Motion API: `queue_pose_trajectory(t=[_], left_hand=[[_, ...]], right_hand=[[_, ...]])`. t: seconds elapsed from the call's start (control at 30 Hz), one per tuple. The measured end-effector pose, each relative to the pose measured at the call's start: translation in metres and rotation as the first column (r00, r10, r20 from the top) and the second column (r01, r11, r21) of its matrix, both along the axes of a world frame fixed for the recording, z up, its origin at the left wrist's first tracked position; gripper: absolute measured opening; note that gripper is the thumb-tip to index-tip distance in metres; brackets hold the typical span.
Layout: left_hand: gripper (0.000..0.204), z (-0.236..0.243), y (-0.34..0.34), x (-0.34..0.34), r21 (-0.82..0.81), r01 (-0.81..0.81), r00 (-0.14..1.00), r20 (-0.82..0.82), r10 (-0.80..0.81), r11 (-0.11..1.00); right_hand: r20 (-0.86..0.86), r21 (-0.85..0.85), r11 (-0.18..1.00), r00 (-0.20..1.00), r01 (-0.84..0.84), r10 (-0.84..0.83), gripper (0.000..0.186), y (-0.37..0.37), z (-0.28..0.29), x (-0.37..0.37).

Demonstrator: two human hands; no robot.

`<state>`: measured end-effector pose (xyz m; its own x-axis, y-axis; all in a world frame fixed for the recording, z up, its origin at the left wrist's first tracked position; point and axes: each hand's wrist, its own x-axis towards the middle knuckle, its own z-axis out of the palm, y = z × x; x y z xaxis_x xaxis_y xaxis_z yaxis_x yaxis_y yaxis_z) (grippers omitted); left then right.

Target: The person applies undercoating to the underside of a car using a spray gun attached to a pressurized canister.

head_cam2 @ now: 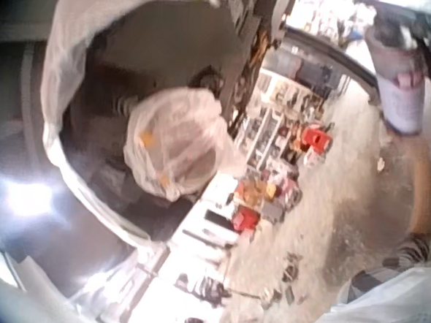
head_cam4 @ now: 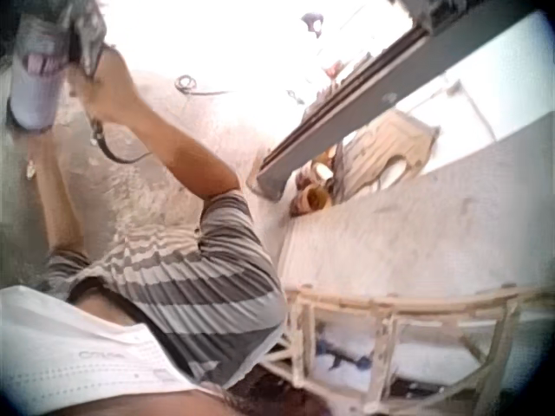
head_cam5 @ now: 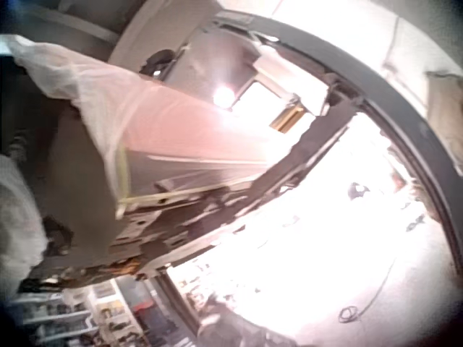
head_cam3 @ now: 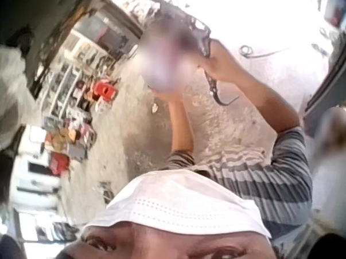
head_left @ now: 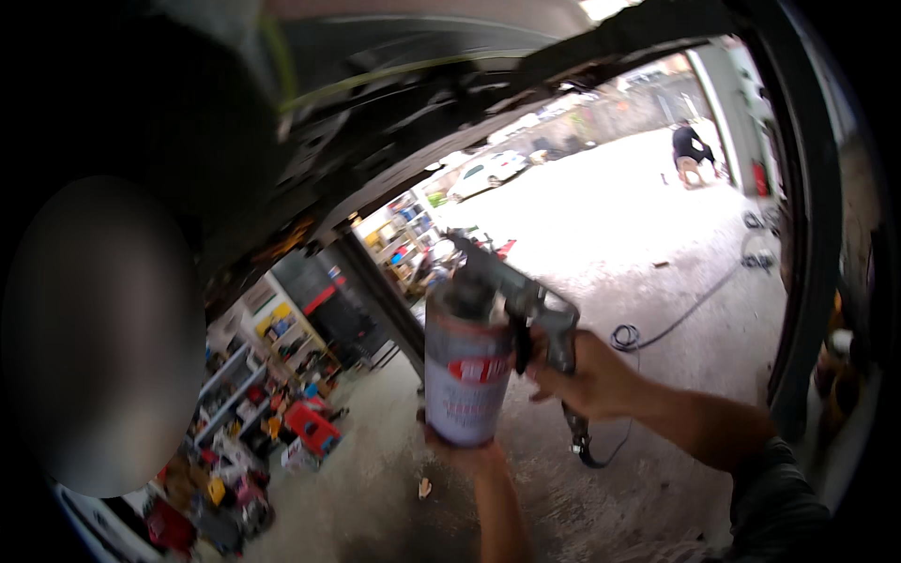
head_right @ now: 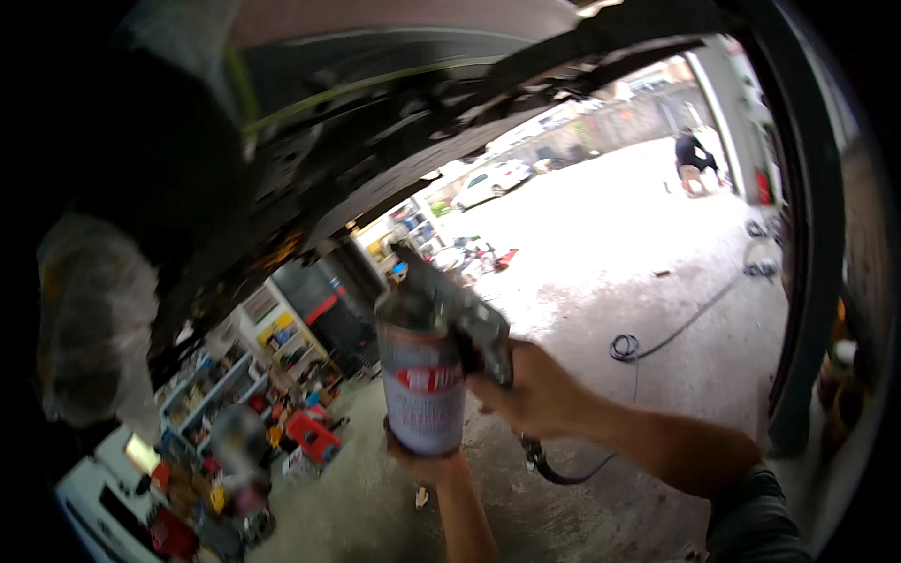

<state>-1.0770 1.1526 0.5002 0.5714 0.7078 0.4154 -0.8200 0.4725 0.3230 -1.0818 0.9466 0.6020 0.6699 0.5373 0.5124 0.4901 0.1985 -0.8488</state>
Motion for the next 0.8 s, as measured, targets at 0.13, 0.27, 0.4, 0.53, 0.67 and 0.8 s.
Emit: queue_pose_trajectory(t=[0.13, 0.27, 0.4, 0.53, 0.67, 0.8], left_hand=[[0.060, -0.061, -0.007, -0.007, -0.014, 0.041, 0.968, -0.247, -0.043, 0.999], [0.061, -0.112, -0.026, 0.019, -0.081, 0.124, 0.920, -0.363, -0.145, 0.989], [0.061, -0.101, -0.059, 0.067, -0.038, 0.217, 0.905, -0.367, -0.216, 0.975], [0.050, -0.080, -0.114, 0.145, 0.012, 0.139, 0.944, -0.305, -0.129, 0.990], [0.048, -0.078, -0.162, 0.217, 0.064, 0.054, 0.973, -0.228, -0.038, 0.996], [0.048, -0.092, -0.205, 0.285, 0.072, 0.030, 0.942, -0.336, -0.004, 0.997]], right_hand=[[-0.013, 0.008, 1.000, 1.000, 0.028, -0.028, 0.020, -0.014, -0.071, 0.007], [-0.056, 0.052, 0.999, 0.998, 0.012, -0.009, 0.017, -0.042, -0.102, 0.042], [-0.172, -0.010, 0.999, 0.984, 0.044, -0.045, 0.016, -0.085, -0.089, 0.089], [-0.174, 0.113, 0.993, 0.985, 0.021, -0.002, 0.014, -0.145, -0.088, 0.183], [-0.111, 0.141, 0.986, 0.988, -0.094, 0.110, 0.015, -0.194, -0.089, 0.266], [-0.076, 0.140, 0.983, 0.989, -0.119, 0.131, 0.018, -0.247, -0.095, 0.341]])
